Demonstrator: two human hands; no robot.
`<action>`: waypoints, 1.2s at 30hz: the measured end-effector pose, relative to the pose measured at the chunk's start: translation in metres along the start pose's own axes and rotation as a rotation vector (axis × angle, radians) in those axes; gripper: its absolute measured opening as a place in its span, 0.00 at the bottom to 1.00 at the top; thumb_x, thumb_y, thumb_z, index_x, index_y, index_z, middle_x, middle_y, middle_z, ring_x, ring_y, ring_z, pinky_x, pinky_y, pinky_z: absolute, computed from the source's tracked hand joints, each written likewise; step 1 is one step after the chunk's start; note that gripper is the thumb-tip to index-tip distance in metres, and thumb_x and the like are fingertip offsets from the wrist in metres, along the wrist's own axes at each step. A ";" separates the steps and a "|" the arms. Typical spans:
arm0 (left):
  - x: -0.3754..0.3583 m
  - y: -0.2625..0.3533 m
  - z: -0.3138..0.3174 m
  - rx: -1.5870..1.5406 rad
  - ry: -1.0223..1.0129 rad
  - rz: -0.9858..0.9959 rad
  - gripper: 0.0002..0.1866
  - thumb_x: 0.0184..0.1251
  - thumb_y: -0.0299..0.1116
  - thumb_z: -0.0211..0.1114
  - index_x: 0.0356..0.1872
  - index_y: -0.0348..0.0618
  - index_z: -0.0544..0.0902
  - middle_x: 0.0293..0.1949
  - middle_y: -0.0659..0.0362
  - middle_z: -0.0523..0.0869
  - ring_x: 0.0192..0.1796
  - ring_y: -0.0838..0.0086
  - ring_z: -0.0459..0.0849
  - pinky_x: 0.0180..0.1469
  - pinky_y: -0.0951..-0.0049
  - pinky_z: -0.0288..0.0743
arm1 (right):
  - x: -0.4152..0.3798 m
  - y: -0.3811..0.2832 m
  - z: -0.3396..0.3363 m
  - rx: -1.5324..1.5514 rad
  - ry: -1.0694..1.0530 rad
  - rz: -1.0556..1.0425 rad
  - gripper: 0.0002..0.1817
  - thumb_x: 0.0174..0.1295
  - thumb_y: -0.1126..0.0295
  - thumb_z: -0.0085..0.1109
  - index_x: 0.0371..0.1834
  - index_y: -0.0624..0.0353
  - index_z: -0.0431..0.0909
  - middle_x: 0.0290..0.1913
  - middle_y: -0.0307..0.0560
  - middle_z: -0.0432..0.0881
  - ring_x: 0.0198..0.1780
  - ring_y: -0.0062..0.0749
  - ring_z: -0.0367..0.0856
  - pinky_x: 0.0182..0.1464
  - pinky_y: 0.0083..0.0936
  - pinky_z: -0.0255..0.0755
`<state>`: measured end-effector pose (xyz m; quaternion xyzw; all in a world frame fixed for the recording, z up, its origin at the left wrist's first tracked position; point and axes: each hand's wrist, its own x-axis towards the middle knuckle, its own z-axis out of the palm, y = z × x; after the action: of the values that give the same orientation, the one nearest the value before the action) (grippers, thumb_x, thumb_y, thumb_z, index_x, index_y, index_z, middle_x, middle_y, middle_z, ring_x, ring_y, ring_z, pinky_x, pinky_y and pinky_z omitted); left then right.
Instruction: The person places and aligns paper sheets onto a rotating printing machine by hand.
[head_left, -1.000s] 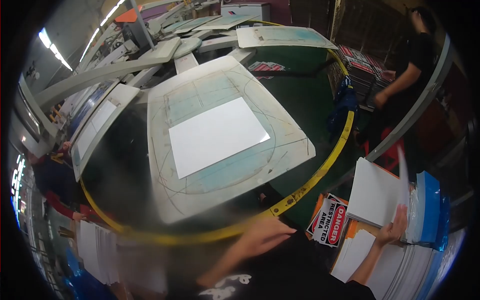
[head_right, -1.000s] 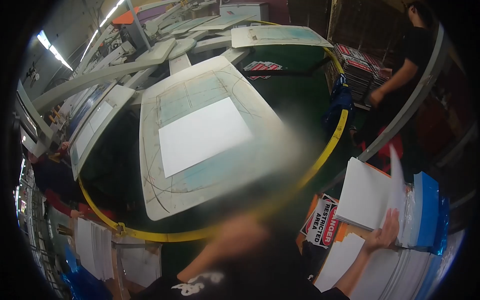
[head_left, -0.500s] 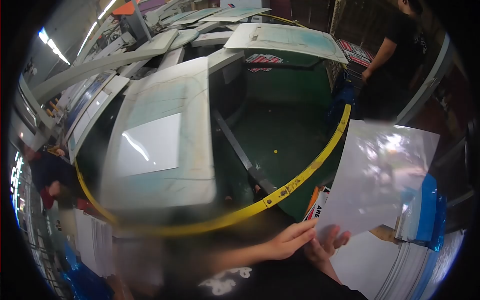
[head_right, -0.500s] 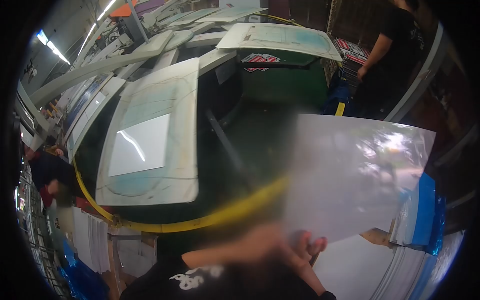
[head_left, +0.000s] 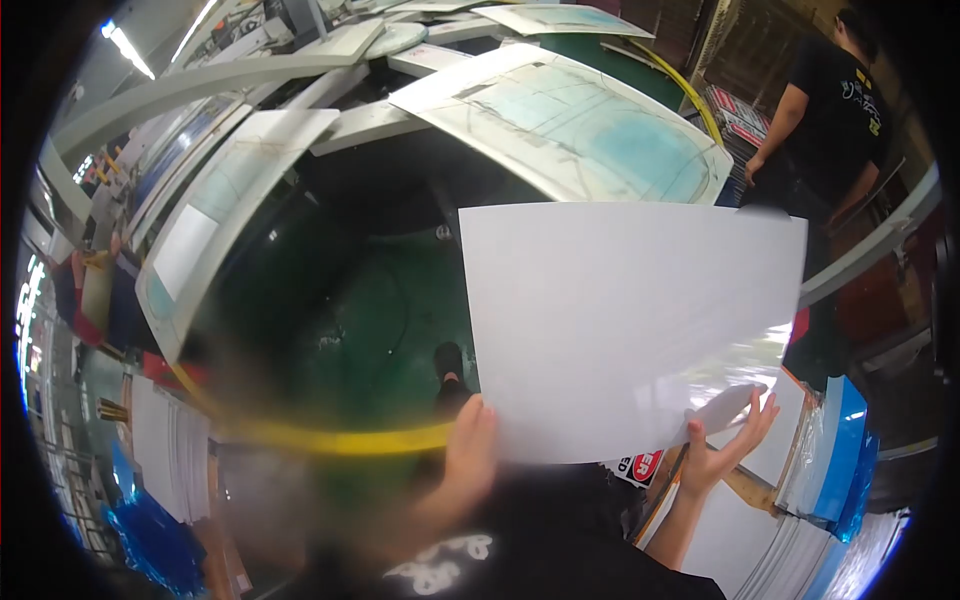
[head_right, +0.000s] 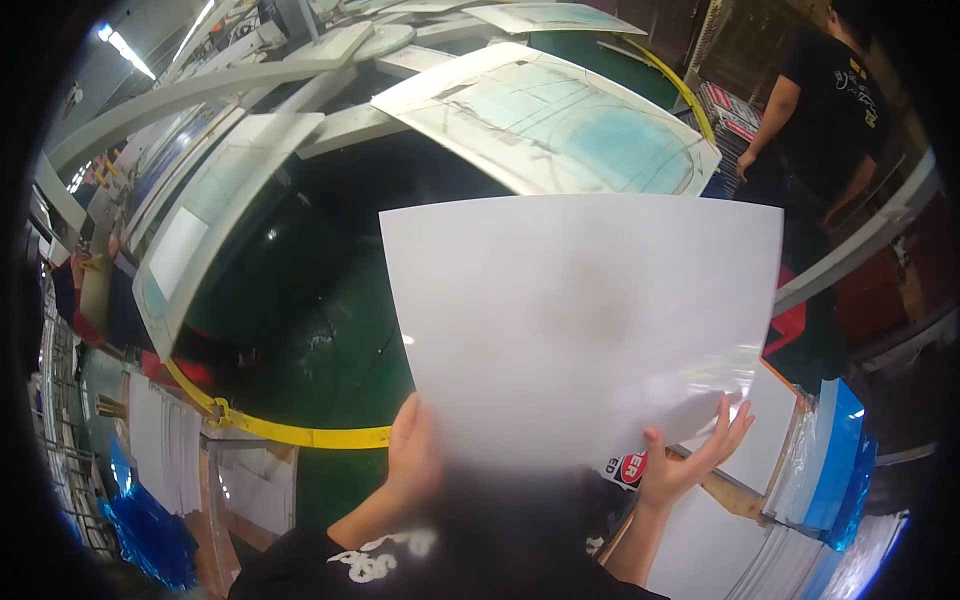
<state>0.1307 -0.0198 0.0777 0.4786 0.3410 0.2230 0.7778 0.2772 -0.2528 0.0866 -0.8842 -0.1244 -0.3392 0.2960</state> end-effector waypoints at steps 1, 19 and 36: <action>0.005 -0.011 -0.011 0.134 -0.020 0.038 0.13 0.75 0.34 0.44 0.48 0.37 0.74 0.39 0.61 0.77 0.41 0.78 0.71 0.45 0.76 0.68 | 0.002 0.003 0.004 0.102 -0.068 0.067 0.54 0.44 0.35 0.66 0.68 0.62 0.59 0.71 0.57 0.55 0.73 0.54 0.49 0.70 0.48 0.48; 0.160 0.092 -0.124 0.497 -0.087 0.421 0.24 0.68 0.39 0.58 0.62 0.36 0.72 0.60 0.45 0.74 0.64 0.63 0.69 0.66 0.67 0.59 | 0.069 -0.112 0.203 -0.028 -0.409 0.009 0.49 0.36 0.43 0.75 0.60 0.60 0.67 0.54 0.53 0.67 0.55 0.51 0.72 0.54 0.39 0.70; 0.265 0.104 -0.238 1.550 -0.032 0.527 0.41 0.52 0.68 0.60 0.63 0.52 0.74 0.73 0.36 0.34 0.70 0.36 0.16 0.65 0.32 0.20 | 0.074 -0.198 0.295 -0.167 -0.540 -0.122 0.52 0.35 0.34 0.71 0.59 0.61 0.68 0.49 0.53 0.68 0.49 0.48 0.77 0.48 0.40 0.73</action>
<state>0.1285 0.3456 0.0130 0.9480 0.2633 0.0925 0.1528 0.4033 0.0855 0.0478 -0.9547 -0.2236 -0.1176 0.1575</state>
